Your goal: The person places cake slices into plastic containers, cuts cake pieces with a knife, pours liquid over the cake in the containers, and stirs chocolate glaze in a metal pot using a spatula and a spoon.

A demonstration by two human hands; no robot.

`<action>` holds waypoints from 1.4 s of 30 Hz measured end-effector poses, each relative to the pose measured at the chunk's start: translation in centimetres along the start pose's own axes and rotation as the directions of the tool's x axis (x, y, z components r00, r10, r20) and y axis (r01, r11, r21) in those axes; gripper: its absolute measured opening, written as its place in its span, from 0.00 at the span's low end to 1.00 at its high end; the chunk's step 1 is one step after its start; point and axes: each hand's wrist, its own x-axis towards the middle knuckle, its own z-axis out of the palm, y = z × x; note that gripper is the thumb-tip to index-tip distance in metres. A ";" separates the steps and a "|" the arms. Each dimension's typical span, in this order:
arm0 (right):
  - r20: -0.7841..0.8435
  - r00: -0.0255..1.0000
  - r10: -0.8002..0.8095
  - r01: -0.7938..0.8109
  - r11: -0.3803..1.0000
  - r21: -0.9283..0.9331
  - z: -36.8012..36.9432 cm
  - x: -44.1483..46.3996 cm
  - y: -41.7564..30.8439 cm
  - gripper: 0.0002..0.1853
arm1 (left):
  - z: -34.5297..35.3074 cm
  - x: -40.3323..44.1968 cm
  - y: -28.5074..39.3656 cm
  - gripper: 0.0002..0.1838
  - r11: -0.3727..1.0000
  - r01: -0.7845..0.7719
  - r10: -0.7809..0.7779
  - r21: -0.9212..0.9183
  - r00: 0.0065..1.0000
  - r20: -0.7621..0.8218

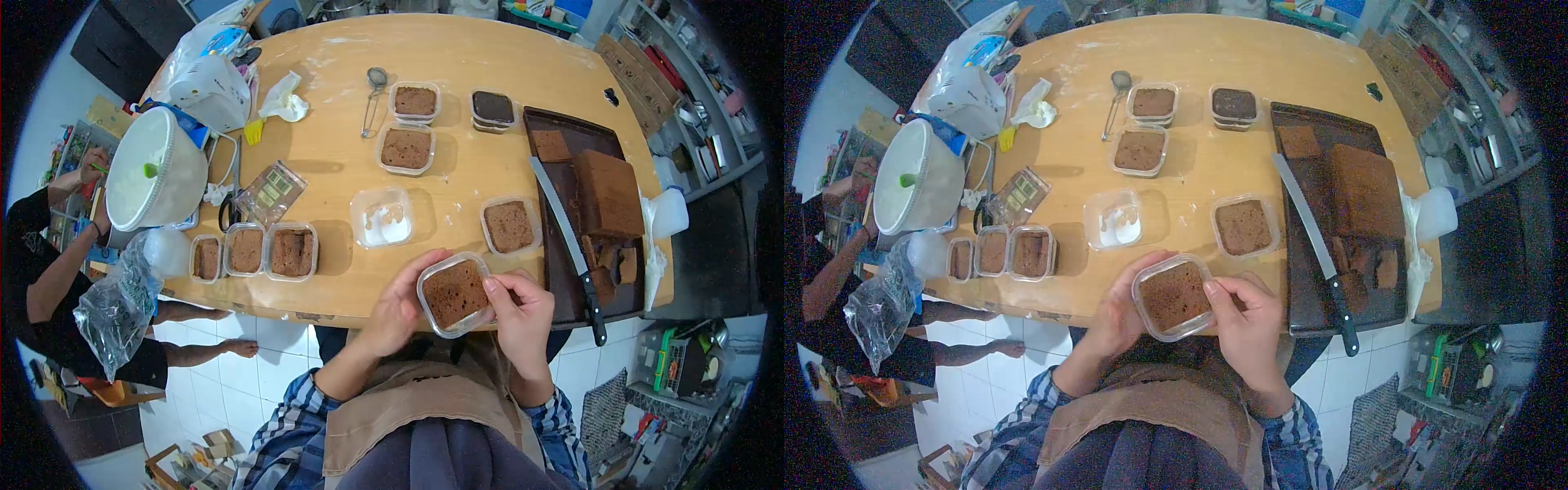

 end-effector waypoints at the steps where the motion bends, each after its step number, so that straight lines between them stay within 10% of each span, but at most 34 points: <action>1: 0.012 1.000 -0.025 0.025 1.000 0.002 0.2 -0.2 -0.2 0.06 | 0.2 -0.3 -0.8 0.47 0.989 -0.013 0.018 -0.147 0.999 0.032; 5: 0.120 0.991 0.059 -0.076 0.986 0.148 0.7 -1.2 -2.0 0.06 | 0.7 -0.7 -1.3 0.42 0.894 0.051 -0.087 -0.445 0.994 -0.060; 8: 0.038 0.962 -0.269 0.272 0.949 -0.158 0.0 -1.6 -2.1 0.10 | -0.1 -0.6 -1.3 0.40 0.868 0.103 -0.161 -0.486 0.984 -0.080; 11: 0.284 0.758 -0.587 0.652 0.666 -0.363 -1.6 -1.1 -2.2 0.17 | -0.4 -0.6 -1.0 0.37 0.891 0.110 -0.164 -0.441 0.983 -0.085; 14: 0.415 0.681 -0.603 0.731 0.531 -0.428 -1.6 -1.3 -2.4 0.22 | -0.4 -0.5 -0.5 0.36 0.886 0.131 -0.194 -0.446 0.976 -0.098; 28: 0.482 0.603 -0.636 0.795 0.433 -0.425 -0.5 -2.0 -1.3 0.21 | -1.2 -0.5 -0.5 0.25 0.766 0.224 -0.275 -0.602 0.961 0.008; 42: 0.546 0.572 -0.613 0.820 0.439 -0.366 -0.6 -2.3 -1.4 0.23 | -1.7 -0.6 -0.3 0.36 0.760 0.466 -0.482 -0.453 0.872 0.088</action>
